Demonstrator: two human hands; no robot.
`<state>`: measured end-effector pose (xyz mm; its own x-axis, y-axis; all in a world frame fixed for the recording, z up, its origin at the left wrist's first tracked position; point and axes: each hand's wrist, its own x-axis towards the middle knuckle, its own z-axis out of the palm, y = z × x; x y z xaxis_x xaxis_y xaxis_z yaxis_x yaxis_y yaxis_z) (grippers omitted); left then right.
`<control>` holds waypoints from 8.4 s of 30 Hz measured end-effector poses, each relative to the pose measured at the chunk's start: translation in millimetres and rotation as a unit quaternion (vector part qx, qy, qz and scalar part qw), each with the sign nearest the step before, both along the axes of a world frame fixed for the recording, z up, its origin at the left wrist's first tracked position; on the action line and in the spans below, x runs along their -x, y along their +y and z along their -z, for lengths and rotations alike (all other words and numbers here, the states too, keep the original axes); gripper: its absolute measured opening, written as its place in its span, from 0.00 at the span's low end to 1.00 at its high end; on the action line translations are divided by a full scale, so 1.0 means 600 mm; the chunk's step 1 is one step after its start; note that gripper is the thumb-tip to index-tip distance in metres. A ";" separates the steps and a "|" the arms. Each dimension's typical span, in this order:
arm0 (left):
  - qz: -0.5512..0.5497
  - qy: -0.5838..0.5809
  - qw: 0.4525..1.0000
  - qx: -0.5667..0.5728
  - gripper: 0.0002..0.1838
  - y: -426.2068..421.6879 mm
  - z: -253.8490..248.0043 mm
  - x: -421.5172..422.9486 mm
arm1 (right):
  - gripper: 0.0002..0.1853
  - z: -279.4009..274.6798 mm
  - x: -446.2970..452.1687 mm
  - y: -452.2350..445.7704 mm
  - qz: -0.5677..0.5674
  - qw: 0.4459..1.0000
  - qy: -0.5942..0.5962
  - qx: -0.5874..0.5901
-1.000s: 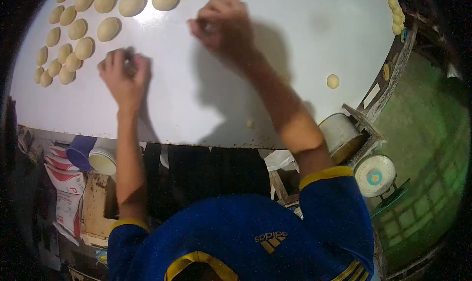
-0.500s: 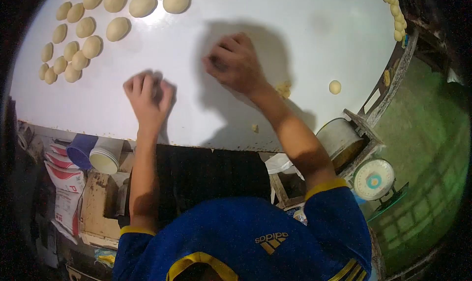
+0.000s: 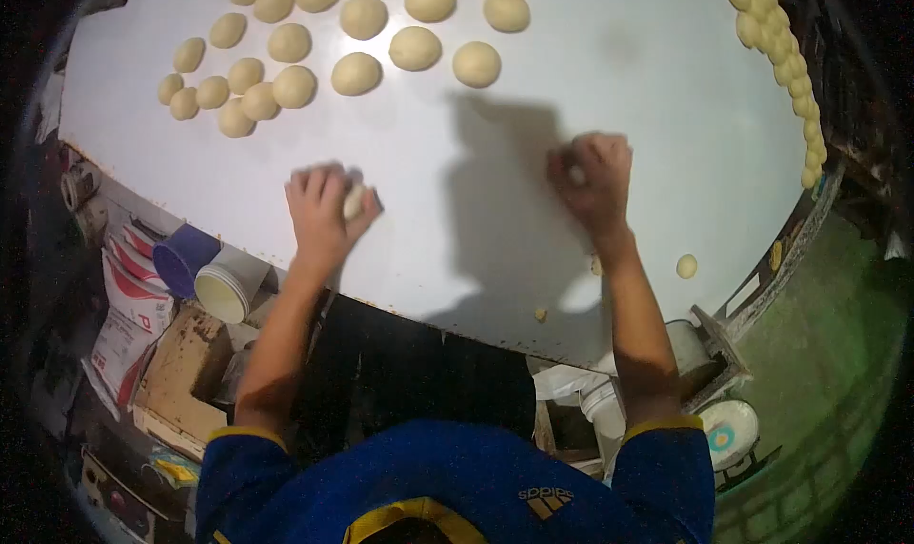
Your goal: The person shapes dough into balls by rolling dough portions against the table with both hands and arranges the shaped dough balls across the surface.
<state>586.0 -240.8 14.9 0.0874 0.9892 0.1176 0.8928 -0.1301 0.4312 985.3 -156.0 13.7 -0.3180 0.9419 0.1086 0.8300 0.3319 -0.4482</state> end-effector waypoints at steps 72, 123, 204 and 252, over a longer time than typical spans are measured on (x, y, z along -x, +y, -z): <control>0.151 -0.095 0.972 -0.150 0.42 0.643 -0.059 -0.443 | 0.31 -0.092 -0.138 0.079 0.234 0.942 0.214 0.110; -0.143 -0.039 0.989 -0.010 0.15 -0.028 -0.027 -0.138 | 0.09 -0.015 0.186 -0.069 0.004 0.992 0.122 0.009; -0.054 -0.094 0.994 0.031 0.20 -0.063 -0.036 -0.110 | 0.25 -0.025 0.102 -0.091 -0.002 0.979 0.197 0.047; -0.090 -0.043 0.995 -0.006 0.10 -0.042 0.000 -0.110 | 0.09 0.029 0.136 -0.041 -0.080 0.993 0.076 -0.043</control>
<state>651.9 -266.2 15.1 -0.1017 0.9865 0.1287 0.8623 0.0229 0.5059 903.8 -180.4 -3.6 -0.4360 0.8662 0.2442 0.6894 0.4959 -0.5280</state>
